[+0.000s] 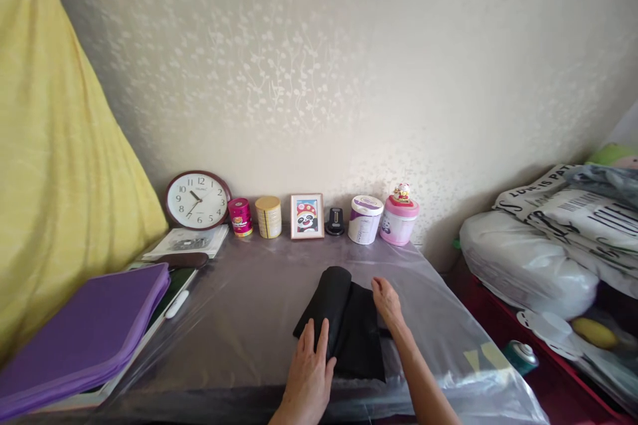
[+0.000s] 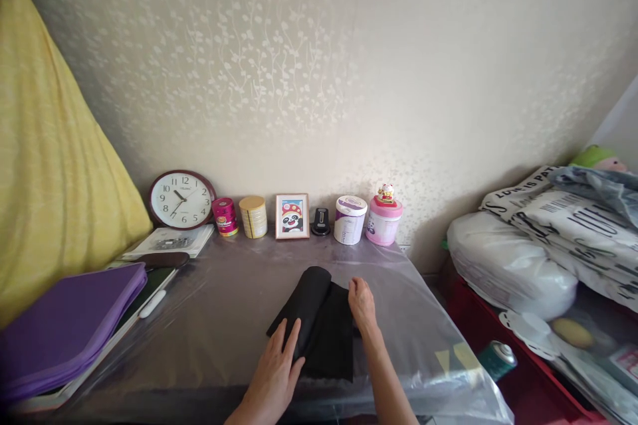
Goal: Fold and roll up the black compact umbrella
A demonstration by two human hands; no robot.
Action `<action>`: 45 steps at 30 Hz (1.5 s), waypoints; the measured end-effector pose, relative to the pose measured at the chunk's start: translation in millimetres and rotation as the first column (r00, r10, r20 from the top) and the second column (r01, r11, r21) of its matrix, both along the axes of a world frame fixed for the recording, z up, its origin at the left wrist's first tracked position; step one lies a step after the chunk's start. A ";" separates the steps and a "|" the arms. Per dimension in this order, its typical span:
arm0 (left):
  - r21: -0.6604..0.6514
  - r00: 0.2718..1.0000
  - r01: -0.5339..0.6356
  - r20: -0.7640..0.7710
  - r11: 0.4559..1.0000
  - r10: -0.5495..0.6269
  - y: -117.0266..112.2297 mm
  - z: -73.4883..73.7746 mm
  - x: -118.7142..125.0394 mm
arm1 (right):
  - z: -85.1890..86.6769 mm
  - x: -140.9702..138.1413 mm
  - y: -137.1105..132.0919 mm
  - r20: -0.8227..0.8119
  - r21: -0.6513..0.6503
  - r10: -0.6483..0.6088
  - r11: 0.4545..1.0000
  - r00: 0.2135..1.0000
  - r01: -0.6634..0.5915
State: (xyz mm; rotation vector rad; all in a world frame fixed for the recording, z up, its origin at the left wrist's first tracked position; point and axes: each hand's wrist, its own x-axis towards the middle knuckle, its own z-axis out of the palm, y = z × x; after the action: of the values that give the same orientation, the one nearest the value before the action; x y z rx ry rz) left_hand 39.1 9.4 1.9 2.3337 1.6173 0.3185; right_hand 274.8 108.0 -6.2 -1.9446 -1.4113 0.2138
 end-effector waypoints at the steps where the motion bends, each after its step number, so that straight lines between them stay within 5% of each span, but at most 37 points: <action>1: 0.011 1.000 0.008 0.026 1.000 -0.008 0.0 -2.4 -1.6 | -2.0 6.1 -9.7 -0.020 -0.021 -0.022 1.000 1.000 0.021; 5: 0.011 0.994 0.048 0.097 0.999 -0.049 -0.4 -6.6 -7.5 | -10.0 14.2 -39.2 -0.203 -0.121 -0.043 0.992 0.978 0.018; 9: -0.036 0.995 0.045 0.090 0.998 -0.041 -3.4 -0.4 -10.4 | -13.2 8.2 -51.5 -0.517 -0.153 -0.074 0.988 0.853 -0.007; 12: -0.049 0.997 0.025 0.076 0.998 -0.021 -5.3 2.7 -10.4 | -8.5 4.1 -54.8 -0.575 -0.140 -0.078 0.990 0.814 -0.003; 18: -0.046 0.996 0.018 0.086 0.999 -0.014 -6.7 2.7 -10.2 | 11.1 -10.7 -60.4 -0.604 -0.139 -0.066 0.990 0.794 -0.024; 32: -0.036 0.997 -0.010 0.073 0.999 0.013 -7.1 -3.2 -4.5 | 30.3 -47.9 -42.4 -0.587 0.146 0.166 0.984 0.792 -0.097; 40: -0.019 0.999 -0.032 0.035 0.999 0.032 -6.7 -1.7 -2.2 | 40.1 -88.0 -10.4 -0.594 0.140 0.225 0.974 0.772 -0.177; 45: -0.013 1.000 -0.024 -0.020 1.000 0.024 -7.8 -1.9 -2.9 | 33.3 -103.4 4.4 -0.446 -0.013 0.167 0.981 0.879 -0.193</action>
State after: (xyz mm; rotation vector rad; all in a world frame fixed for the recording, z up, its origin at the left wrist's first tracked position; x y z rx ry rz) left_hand 36.2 1.6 -0.1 2.3168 1.6528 0.2897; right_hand 171.4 112.4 27.1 -1.6646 -1.2810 0.7453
